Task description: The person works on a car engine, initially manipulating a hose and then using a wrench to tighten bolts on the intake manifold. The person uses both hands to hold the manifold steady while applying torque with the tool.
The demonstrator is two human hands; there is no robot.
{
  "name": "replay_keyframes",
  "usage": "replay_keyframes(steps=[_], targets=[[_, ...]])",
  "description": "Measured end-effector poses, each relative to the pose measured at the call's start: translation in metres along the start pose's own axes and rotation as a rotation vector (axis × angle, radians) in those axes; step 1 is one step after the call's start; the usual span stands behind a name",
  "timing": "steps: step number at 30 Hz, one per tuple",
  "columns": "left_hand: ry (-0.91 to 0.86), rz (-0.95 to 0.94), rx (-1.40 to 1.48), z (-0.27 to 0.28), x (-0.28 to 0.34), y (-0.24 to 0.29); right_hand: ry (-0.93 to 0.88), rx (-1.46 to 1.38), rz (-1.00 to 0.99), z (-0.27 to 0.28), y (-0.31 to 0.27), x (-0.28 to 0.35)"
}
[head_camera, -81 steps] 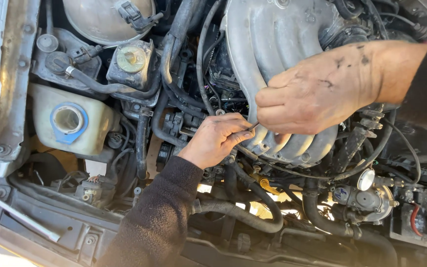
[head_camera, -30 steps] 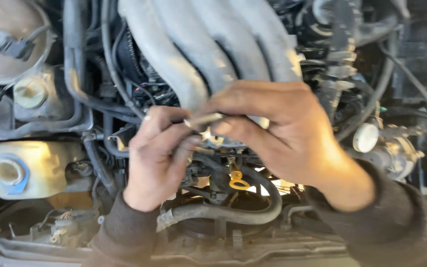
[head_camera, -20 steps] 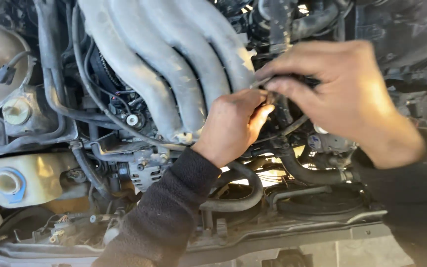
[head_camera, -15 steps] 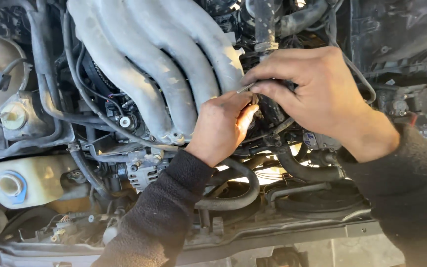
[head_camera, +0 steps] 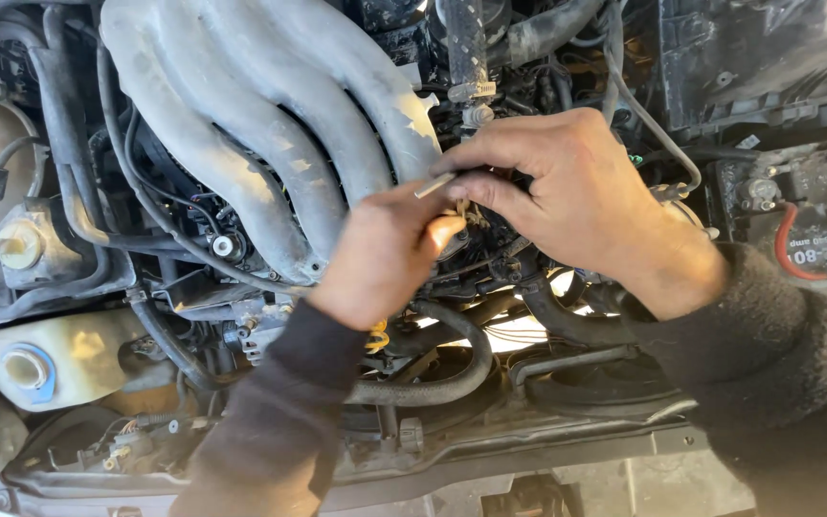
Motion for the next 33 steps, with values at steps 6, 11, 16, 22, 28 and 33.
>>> replay_keyframes(steps=[6, 11, 16, 22, 28, 33], targets=[[0.034, 0.019, -0.061, 0.058, -0.027, 0.055, 0.157, -0.160, -0.176, -0.012, 0.028, 0.016], [-0.106, -0.123, -0.347, 0.047, -0.054, 0.064, 0.272, -0.312, -0.294, -0.032, 0.034, 0.028], [-0.360, -0.459, -0.422, 0.040, -0.060, 0.087, 0.364, -0.417, -0.104, -0.054, 0.037, 0.039], [-0.493, -0.458, -0.400, 0.054, -0.058, 0.103, 0.268, -0.420, -0.022, -0.060, 0.039, 0.035], [-0.435, -0.420, -0.598, 0.055, -0.059, 0.079, 0.267, -0.440, -0.100, -0.058, 0.051, 0.038], [-0.446, 0.061, -0.524, 0.047, -0.080, 0.078, 0.372, -0.424, -0.070, -0.048, 0.046, 0.041]])
Point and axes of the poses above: each hand's wrist, its own x-axis away from the middle knuckle, its own z-axis out of the back of the hand, y = z × x, the point moved 7 cm from there along -x, towards the middle knuckle, and after that the axes turned 1 degree about -x, right-handed, at the moved point
